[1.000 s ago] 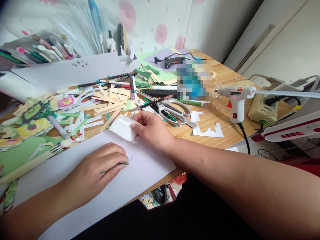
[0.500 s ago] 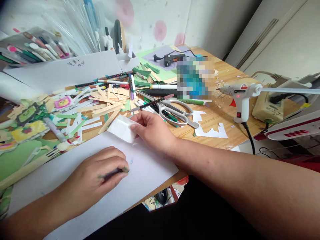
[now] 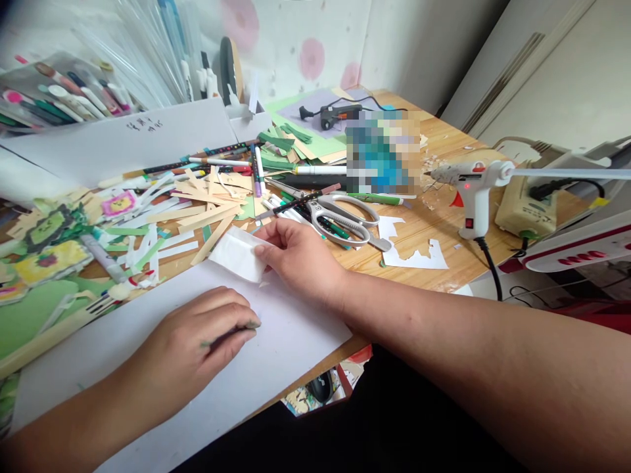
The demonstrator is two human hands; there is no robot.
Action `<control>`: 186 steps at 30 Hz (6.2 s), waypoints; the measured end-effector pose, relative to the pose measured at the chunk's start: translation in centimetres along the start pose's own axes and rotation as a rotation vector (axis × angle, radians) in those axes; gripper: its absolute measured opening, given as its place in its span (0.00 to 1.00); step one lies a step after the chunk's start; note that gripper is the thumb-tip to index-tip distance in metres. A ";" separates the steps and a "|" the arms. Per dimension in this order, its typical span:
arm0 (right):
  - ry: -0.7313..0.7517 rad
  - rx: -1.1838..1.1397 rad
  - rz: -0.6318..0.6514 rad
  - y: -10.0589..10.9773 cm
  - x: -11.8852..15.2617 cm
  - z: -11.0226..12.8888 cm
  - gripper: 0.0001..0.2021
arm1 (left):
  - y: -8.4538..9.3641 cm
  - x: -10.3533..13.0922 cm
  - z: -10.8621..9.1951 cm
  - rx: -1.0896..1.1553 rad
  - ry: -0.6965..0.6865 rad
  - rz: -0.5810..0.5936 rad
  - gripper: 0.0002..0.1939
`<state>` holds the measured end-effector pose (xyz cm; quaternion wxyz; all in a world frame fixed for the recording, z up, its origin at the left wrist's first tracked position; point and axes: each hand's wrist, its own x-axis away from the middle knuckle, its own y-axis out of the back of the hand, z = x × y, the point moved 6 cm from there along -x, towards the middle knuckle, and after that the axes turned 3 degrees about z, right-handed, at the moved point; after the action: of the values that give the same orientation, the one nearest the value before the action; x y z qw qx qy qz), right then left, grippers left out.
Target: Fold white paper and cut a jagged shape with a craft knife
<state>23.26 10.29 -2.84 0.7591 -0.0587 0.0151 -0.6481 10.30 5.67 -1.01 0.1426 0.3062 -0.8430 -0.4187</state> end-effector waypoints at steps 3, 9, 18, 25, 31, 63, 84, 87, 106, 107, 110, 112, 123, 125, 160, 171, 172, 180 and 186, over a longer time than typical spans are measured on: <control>-0.003 -0.009 0.000 0.0 0.0 0.0 0.02 | -0.2 0.1 0.0 -0.031 -0.008 0.017 0.08; -0.010 -0.020 0.002 0.1 0.1 0.0 0.02 | -0.1 0.7 0.3 -0.027 0.015 -0.024 0.07; -0.010 -0.017 0.006 -0.1 0.0 -0.1 0.02 | -0.2 0.2 -0.1 -0.019 0.004 0.030 0.09; -0.007 -0.003 -0.001 0.0 0.0 -0.1 0.02 | 0.0 0.8 0.4 -0.008 0.008 -0.036 0.08; -0.002 0.012 0.005 0.0 0.0 -0.2 0.02 | -0.2 0.5 0.3 0.010 -0.001 0.013 0.10; -0.005 0.006 -0.001 0.0 0.1 0.0 0.03 | -0.1 0.5 0.1 0.022 0.025 0.036 0.10; 0.000 0.027 0.003 0.0 0.2 0.1 0.03 | -0.4 0.7 -0.6 -0.006 -0.089 0.039 0.10; 0.004 0.017 0.005 0.0 0.2 0.1 0.02 | -0.3 0.7 -0.5 0.019 -0.096 0.030 0.09; 0.025 0.029 0.012 0.0 0.1 0.0 0.02 | -0.7 0.8 -1.1 -0.015 -0.172 0.045 0.09; 0.024 0.030 0.012 0.1 0.1 0.0 0.02 | -0.7 0.7 -1.0 -0.012 -0.160 0.047 0.09; 0.025 0.030 0.015 0.1 0.1 0.0 0.02 | -0.7 0.8 -0.6 0.021 -0.124 0.044 0.10; 0.025 0.030 0.019 0.1 0.1 0.1 0.01 | -0.6 0.9 -0.5 0.040 -0.109 0.028 0.09; 0.013 0.031 0.015 0.0 0.2 0.0 0.02 | -0.8 0.9 -0.8 0.010 -0.131 0.061 0.10; 0.012 0.028 0.016 0.0 0.2 0.0 0.02 | -0.6 1.0 -0.5 0.037 -0.107 0.031 0.10; -0.007 -0.004 -0.021 0.0 0.4 -0.3 0.06 | 1.9 1.9 1.8 -0.085 0.042 0.245 0.10; 0.007 0.026 -0.024 0.0 0.5 -0.3 0.09 | 2.6 1.8 2.4 -0.120 0.110 0.234 0.04; 0.006 0.031 -0.025 0.0 0.5 -0.3 0.10 | 2.5 1.8 2.3 -0.149 0.114 0.247 0.04; 0.030 0.056 -0.048 -0.2 0.3 -0.5 0.09 | 1.4 2.1 0.6 -0.358 0.200 0.202 0.07; 0.078 0.111 -0.076 -0.3 0.3 -0.6 0.08 | 0.9 2.6 -0.2 -0.429 0.269 0.142 0.06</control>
<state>22.98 9.88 -3.37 0.7349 0.0084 0.0064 -0.6781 8.01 4.28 -0.25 0.3438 0.2620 -0.7279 -0.5323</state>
